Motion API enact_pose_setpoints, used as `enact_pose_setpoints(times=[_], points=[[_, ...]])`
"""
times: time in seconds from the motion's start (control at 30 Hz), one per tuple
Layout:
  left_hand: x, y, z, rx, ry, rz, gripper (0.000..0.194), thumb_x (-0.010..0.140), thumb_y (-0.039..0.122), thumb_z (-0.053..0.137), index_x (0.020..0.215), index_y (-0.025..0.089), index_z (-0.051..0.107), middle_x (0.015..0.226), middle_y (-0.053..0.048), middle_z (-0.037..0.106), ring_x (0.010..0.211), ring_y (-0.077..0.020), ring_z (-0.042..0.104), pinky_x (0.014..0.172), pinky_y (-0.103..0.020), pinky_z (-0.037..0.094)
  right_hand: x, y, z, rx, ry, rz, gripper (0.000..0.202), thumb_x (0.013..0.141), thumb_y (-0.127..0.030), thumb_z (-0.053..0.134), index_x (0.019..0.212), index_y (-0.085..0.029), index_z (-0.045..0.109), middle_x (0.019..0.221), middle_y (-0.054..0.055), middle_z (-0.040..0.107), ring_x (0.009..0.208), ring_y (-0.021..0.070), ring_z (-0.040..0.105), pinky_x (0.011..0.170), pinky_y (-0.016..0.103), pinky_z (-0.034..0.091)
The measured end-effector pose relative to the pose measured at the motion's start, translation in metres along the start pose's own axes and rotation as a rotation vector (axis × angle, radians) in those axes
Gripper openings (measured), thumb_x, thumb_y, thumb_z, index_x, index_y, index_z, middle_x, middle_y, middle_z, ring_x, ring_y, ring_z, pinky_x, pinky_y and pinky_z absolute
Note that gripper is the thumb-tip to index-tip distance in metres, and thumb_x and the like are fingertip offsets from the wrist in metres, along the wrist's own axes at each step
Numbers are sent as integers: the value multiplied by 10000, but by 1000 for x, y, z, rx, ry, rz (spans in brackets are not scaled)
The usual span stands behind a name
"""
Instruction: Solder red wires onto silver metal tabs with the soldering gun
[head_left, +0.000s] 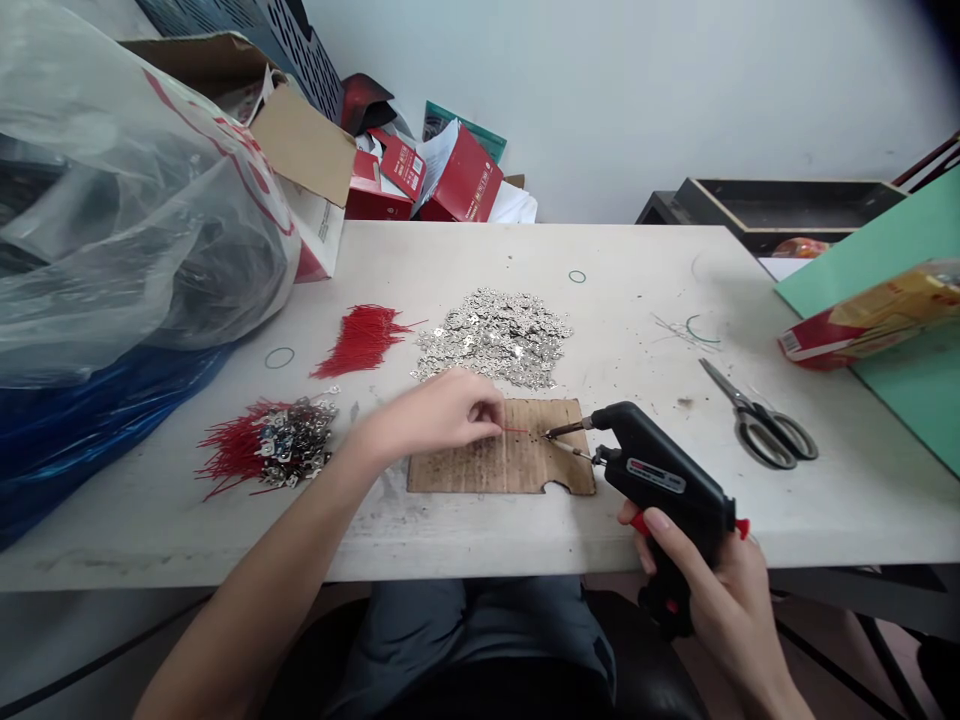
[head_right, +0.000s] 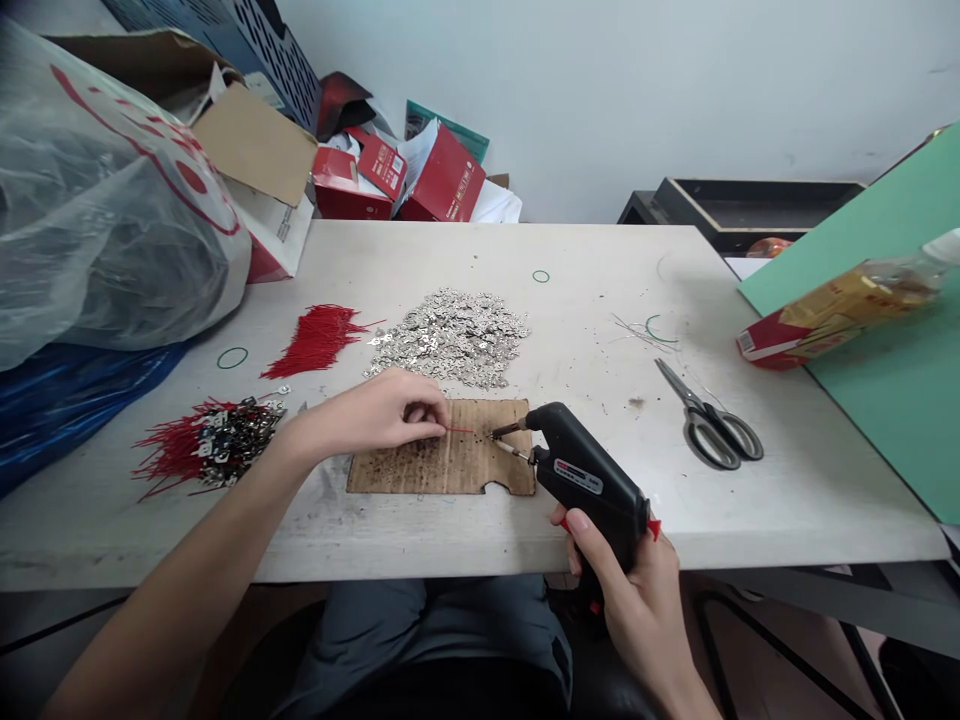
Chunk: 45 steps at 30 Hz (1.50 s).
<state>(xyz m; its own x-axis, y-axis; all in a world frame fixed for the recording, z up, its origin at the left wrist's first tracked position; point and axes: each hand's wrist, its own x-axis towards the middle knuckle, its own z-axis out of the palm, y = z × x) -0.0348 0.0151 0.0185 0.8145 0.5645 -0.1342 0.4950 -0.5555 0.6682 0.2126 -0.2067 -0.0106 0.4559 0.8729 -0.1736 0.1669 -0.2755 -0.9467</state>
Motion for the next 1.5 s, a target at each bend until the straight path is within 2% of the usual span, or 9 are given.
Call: enact_pose_setpoints(times=[0.3, 0.57, 1.0, 1.3, 1.5], points=[[0, 0, -1, -4, -21, -18, 103, 965, 147, 757, 883, 178, 809, 835, -4, 758, 734, -137, 631, 705, -285, 440, 0, 2, -1, 6, -29, 9, 449, 1033, -625, 727, 871, -208, 765, 649, 24, 581, 543, 148, 514, 444, 257, 406], [0, -2, 0, -6, -21, -8, 91, 970, 149, 769, 897, 177, 816, 834, 4, 756, 722, -126, 621, 692, -279, 433, 0, 3, -3, 2, -18, 21, 405, 1043, -600, 720, 999, -209, 817, 641, 14, 570, 524, 149, 496, 454, 274, 410], [0, -2, 0, 2, -23, -22, 106, 985, 139, 767, 894, 178, 804, 857, 6, 771, 753, -135, 643, 698, -286, 440, 1, -3, -1, 0, -44, 10, 452, 1038, -625, 713, 872, -207, 754, 639, 17, 566, 522, 138, 482, 437, 256, 391], [0, 0, 0, 16, -28, -25, 101, 989, 153, 763, 901, 180, 806, 868, -6, 780, 762, -144, 650, 710, -290, 443, -1, 1, -3, -3, -7, 65, 418, 1025, -627, 731, 1015, -218, 813, 658, 16, 575, 559, 159, 505, 464, 272, 424], [0, 2, -1, 12, -41, -43, 110, 991, 144, 738, 902, 170, 799, 864, -12, 768, 755, -142, 639, 700, -285, 441, -1, 0, -3, -21, -3, 32, 402, 1039, -604, 725, 974, -215, 801, 652, 16, 578, 565, 156, 516, 468, 262, 418]])
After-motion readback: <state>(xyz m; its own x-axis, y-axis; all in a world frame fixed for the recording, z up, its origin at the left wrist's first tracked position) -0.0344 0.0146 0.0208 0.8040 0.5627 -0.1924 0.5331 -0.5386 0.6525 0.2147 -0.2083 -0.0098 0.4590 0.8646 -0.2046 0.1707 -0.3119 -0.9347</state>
